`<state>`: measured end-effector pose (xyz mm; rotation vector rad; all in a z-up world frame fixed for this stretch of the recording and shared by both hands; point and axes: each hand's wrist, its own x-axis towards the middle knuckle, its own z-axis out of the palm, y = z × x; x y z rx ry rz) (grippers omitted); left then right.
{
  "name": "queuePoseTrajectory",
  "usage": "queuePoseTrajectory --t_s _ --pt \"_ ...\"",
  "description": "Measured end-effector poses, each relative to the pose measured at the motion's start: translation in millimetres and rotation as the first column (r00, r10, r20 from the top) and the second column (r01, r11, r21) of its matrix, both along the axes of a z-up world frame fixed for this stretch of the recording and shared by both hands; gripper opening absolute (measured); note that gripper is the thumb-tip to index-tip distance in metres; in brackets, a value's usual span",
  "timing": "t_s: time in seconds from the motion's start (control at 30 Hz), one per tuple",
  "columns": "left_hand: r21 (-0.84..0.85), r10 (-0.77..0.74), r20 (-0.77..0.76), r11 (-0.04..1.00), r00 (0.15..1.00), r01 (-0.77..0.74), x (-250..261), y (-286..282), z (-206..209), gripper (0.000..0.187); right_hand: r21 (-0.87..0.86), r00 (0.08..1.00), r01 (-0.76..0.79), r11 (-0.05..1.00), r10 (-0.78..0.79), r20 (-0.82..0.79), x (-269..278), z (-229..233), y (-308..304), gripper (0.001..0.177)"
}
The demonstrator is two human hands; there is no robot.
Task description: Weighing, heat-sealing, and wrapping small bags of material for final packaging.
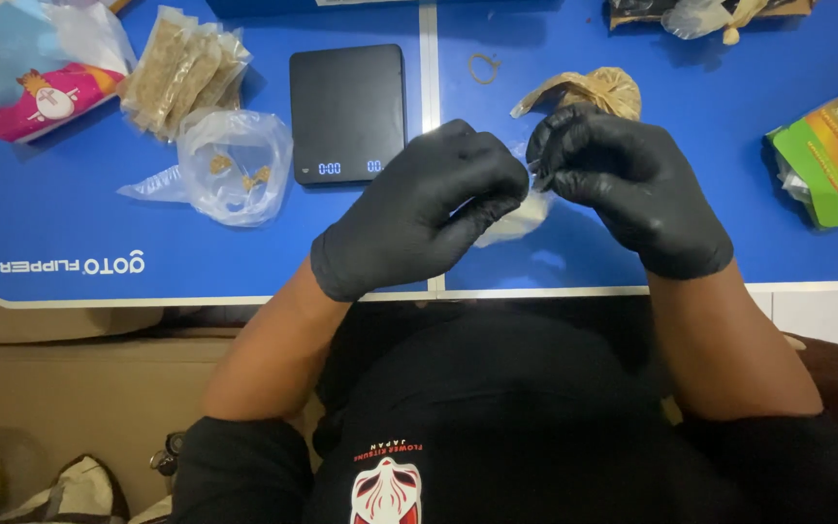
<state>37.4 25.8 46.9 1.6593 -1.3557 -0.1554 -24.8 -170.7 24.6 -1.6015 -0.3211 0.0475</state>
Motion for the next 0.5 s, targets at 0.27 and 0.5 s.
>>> queuePoseTrajectory --t_s 0.27,0.5 --pt "0.146 0.082 0.450 0.976 0.889 -0.164 11.6 -2.3 2.3 0.021 -0.201 0.971 -0.005 0.980 0.053 0.235 6.9 6.0 3.5 0.009" --pt "0.019 0.199 0.194 0.978 0.961 -0.206 12.8 -1.7 -5.8 0.013 0.067 0.993 0.010 0.998 -0.018 0.118 11.7 -12.9 2.4 0.027"
